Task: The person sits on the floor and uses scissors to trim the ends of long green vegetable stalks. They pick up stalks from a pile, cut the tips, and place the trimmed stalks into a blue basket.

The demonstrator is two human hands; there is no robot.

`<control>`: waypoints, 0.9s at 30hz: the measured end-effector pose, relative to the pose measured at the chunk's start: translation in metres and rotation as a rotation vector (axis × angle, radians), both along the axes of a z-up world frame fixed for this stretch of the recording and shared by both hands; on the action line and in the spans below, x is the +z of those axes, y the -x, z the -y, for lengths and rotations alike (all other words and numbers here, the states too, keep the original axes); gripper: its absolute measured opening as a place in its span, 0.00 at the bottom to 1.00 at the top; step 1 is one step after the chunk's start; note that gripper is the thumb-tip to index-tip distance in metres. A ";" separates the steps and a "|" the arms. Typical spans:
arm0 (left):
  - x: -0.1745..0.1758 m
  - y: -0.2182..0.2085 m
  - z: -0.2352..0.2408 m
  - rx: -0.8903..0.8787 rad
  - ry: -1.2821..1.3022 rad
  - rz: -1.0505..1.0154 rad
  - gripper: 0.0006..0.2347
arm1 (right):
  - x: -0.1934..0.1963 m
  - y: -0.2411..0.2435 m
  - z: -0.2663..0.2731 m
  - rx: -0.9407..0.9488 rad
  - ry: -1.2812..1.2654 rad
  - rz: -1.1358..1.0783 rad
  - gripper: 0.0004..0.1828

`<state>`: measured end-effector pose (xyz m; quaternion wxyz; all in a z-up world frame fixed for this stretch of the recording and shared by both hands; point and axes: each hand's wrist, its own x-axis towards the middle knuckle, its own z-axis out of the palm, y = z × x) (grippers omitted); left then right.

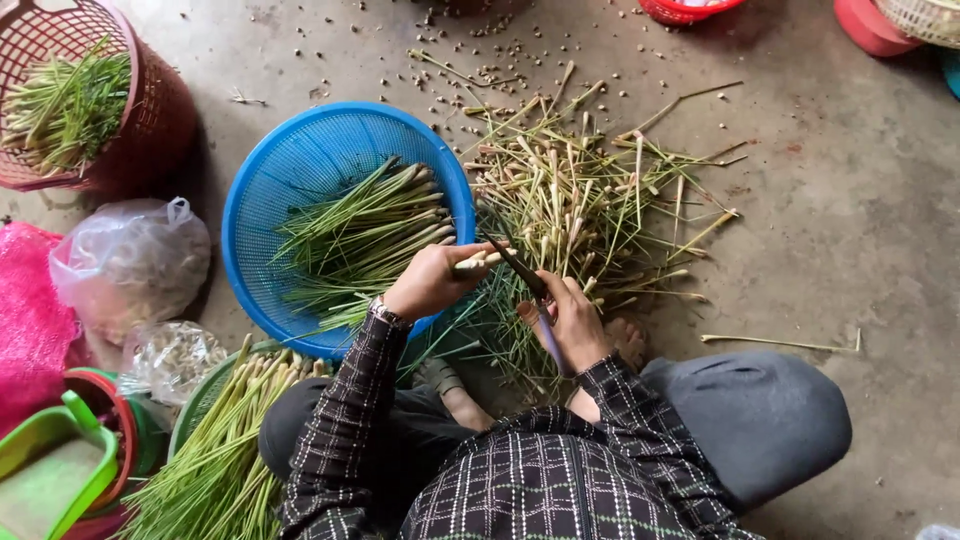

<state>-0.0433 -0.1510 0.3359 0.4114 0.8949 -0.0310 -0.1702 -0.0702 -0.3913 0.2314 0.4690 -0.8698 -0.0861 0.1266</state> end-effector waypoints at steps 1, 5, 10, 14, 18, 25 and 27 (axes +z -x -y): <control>0.001 0.001 0.001 -0.003 0.002 0.001 0.16 | 0.002 0.000 0.002 -0.003 0.002 0.001 0.35; 0.000 0.000 0.001 0.015 -0.001 -0.023 0.16 | -0.004 0.000 0.005 0.034 0.007 -0.018 0.36; -0.007 -0.002 -0.004 0.028 0.002 -0.031 0.16 | -0.005 -0.003 0.002 0.076 -0.006 -0.006 0.37; -0.013 0.000 -0.006 -0.004 0.011 0.000 0.16 | -0.001 -0.003 -0.001 0.079 -0.043 -0.084 0.33; -0.022 -0.004 -0.007 -0.067 -0.025 0.056 0.18 | -0.031 0.002 0.000 0.065 -0.037 -0.187 0.24; -0.070 -0.006 -0.012 -0.068 -0.266 0.062 0.09 | -0.030 0.006 -0.005 0.010 0.059 -0.218 0.20; -0.067 -0.006 -0.012 -0.070 -0.244 0.048 0.08 | -0.039 0.007 -0.007 -0.041 0.063 -0.245 0.21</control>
